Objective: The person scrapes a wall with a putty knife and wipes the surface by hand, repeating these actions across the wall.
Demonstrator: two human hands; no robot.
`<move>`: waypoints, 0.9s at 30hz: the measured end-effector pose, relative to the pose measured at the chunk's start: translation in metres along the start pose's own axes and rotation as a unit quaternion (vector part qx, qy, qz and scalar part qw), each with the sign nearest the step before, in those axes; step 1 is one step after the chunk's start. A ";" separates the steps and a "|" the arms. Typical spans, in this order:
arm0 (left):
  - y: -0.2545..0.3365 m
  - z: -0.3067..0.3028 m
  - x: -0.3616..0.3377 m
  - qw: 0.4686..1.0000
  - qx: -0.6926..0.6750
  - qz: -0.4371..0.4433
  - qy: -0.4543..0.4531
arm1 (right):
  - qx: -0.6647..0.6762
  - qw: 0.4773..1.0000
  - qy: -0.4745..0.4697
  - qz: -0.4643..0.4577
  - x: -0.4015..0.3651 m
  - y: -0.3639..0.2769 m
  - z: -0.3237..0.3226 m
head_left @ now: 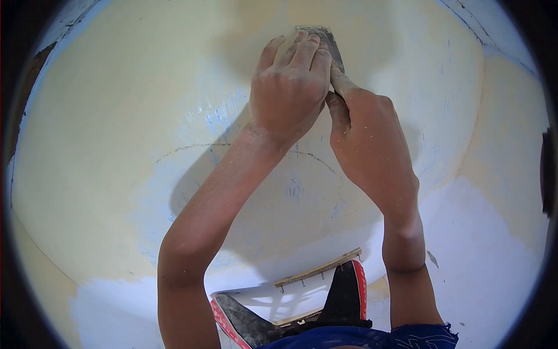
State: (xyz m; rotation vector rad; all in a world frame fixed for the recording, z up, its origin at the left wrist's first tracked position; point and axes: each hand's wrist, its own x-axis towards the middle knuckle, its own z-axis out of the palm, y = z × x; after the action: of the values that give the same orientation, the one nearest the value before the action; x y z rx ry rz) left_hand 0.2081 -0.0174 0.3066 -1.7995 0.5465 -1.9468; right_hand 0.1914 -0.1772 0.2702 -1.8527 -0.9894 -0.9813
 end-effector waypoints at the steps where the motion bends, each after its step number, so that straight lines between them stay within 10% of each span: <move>1: 0.002 -0.003 0.000 1.000 0.000 -0.003 -0.005 | 0.009 1.000 -0.002 0.000 -0.001 -0.001 -0.002; 27: -0.003 -0.013 -0.006 0.999 -0.025 -0.017 -0.040 | -0.014 0.998 -0.048 0.041 -0.004 -0.019 -0.008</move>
State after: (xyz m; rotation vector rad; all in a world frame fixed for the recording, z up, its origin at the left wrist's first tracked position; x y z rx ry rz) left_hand 0.1956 -0.0114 0.3024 -1.9194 0.5451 -1.8902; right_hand 0.1706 -0.1781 0.2753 -1.9643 -0.9516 -0.8677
